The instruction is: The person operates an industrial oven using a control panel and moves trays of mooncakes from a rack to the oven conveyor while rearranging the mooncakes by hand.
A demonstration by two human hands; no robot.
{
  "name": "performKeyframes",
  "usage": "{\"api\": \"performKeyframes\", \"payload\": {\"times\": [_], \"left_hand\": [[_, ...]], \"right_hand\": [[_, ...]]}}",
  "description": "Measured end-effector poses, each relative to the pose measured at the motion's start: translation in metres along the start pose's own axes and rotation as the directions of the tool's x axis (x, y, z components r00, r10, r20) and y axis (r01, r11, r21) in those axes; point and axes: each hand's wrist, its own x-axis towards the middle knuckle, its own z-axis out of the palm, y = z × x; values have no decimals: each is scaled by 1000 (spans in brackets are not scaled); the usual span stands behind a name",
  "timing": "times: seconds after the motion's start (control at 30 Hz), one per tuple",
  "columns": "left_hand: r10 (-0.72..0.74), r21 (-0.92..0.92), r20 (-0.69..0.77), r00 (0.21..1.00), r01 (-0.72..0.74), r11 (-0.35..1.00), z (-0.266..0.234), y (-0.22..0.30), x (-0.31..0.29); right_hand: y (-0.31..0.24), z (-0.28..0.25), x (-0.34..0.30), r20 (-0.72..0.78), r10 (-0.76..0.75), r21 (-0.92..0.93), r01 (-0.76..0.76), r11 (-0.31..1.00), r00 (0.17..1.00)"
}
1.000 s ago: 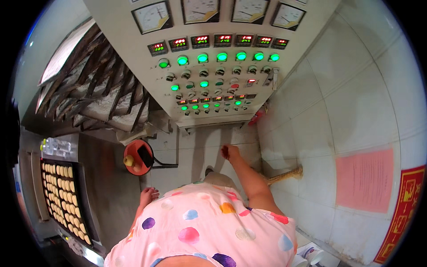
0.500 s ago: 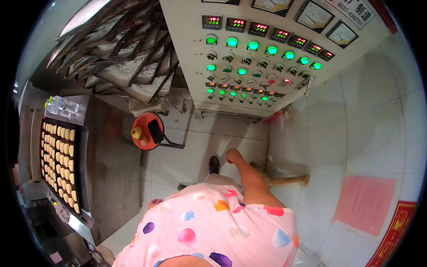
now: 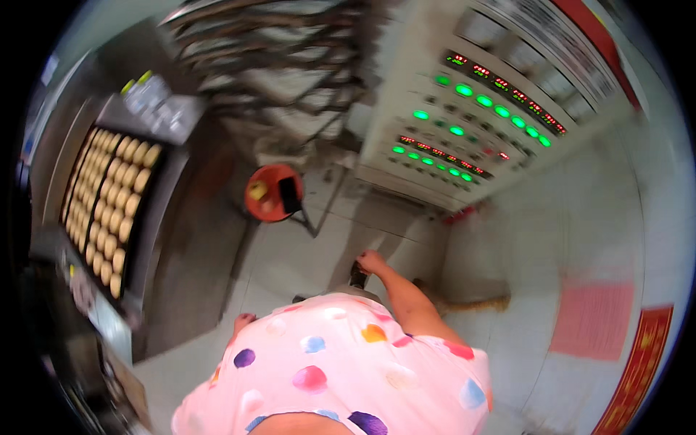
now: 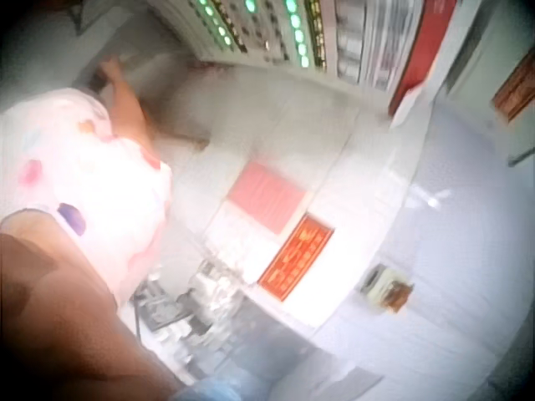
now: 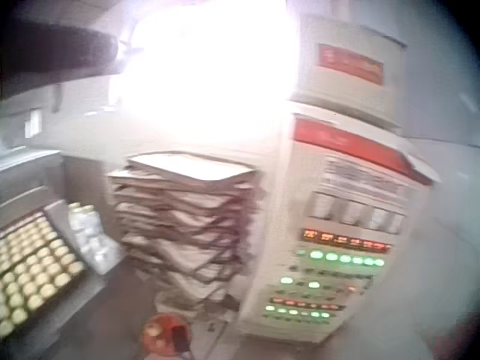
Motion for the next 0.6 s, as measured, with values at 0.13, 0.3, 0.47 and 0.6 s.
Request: {"api": "performKeyframes", "payload": {"times": [0.13,0.3,0.47,0.6], "left_hand": [[-77,-67,-52,996,73,995,-35,-33,11],[-98,-198,-166,981,64,978,-71,-60,-2],[-123,-320,-243,962,41,947,-87,-74,-16],[-155,-517,-275,949,-10,856,-83,-78,-25]], "right_hand": [[12,24,-11,30,24,75,-26,997,999],[-16,51,-21,118,131,131,-146,981,984],[-54,65,9,162,49,0,-49,999,986],[-111,79,38,196,-43,-21,48,999,980]]}}
